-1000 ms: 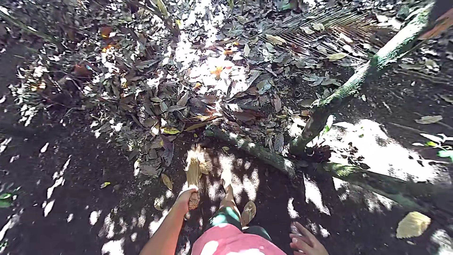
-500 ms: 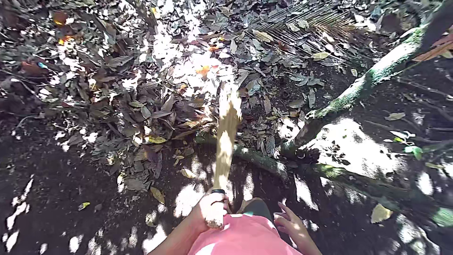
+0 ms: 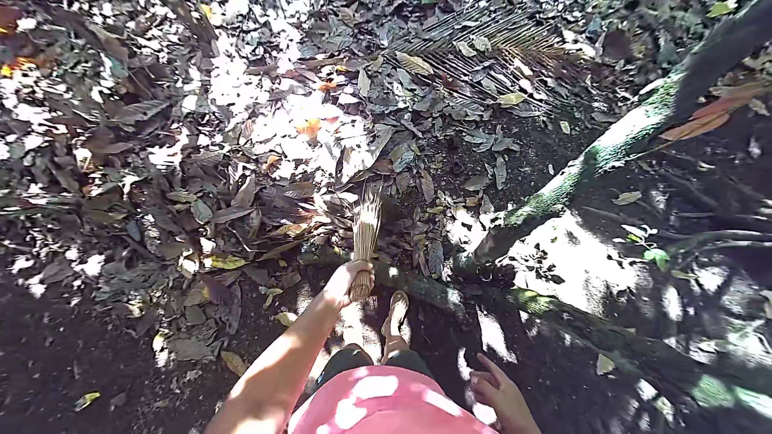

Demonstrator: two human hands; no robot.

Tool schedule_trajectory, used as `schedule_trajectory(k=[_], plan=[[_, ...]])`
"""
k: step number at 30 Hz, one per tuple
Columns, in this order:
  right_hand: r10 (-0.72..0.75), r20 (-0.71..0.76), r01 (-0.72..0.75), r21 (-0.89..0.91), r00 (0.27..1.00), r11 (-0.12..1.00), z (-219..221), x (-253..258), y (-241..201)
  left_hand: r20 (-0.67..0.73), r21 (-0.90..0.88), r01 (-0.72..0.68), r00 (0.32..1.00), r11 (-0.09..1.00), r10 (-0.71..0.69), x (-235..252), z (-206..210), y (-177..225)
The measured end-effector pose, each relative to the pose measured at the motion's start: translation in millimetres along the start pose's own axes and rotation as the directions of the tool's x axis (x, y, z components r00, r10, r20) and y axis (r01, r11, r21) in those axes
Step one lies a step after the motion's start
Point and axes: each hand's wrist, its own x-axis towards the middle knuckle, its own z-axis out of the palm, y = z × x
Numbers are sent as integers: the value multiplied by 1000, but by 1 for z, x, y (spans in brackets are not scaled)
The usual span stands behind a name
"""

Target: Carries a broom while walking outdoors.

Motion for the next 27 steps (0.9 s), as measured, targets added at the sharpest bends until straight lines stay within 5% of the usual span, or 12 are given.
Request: schedule_trajectory(k=[5, 8, 12, 15, 18, 20, 22, 25, 27], plan=[[-262, -204, 247, -95, 943, 964, -65, 40, -66, -58, 158, -30, 997, 987, 40, -76, 31, -45], [-328, -385, 263, -213, 863, 941, -106, 83, -136, 64, 22, 22, 998, 999, -24, -91, 41, -49], [-336, -581, 177, -314, 741, 933, -134, 140, -237, 104, -144, 241, 968, 960, -228, -58, 46, -22], [-347, -653, 219, -273, 673, 937, -133, 175, -281, 87, -141, 264, 963, 954, -253, 2, 22, 14], [-192, -738, 52, -208, 647, 977, -130, 211, -297, -82, 9, 146, 986, 989, -145, 25, 0, 61], [-95, -753, -97, -207, 651, 974, -123, 222, -310, -109, 69, 29, 994, 997, -21, 7, -23, 96], [-76, -721, -94, -193, 688, 977, -116, 232, -311, -177, 113, -39, 982, 993, 59, -25, -46, 115], [-71, -702, -1, -101, 709, 995, -113, 269, -300, -356, 280, -186, 891, 942, 282, -65, -80, 138], [-64, -725, -63, -146, 685, 987, -112, 280, -300, -452, 329, -274, 794, 904, 405, -85, -105, 159]])
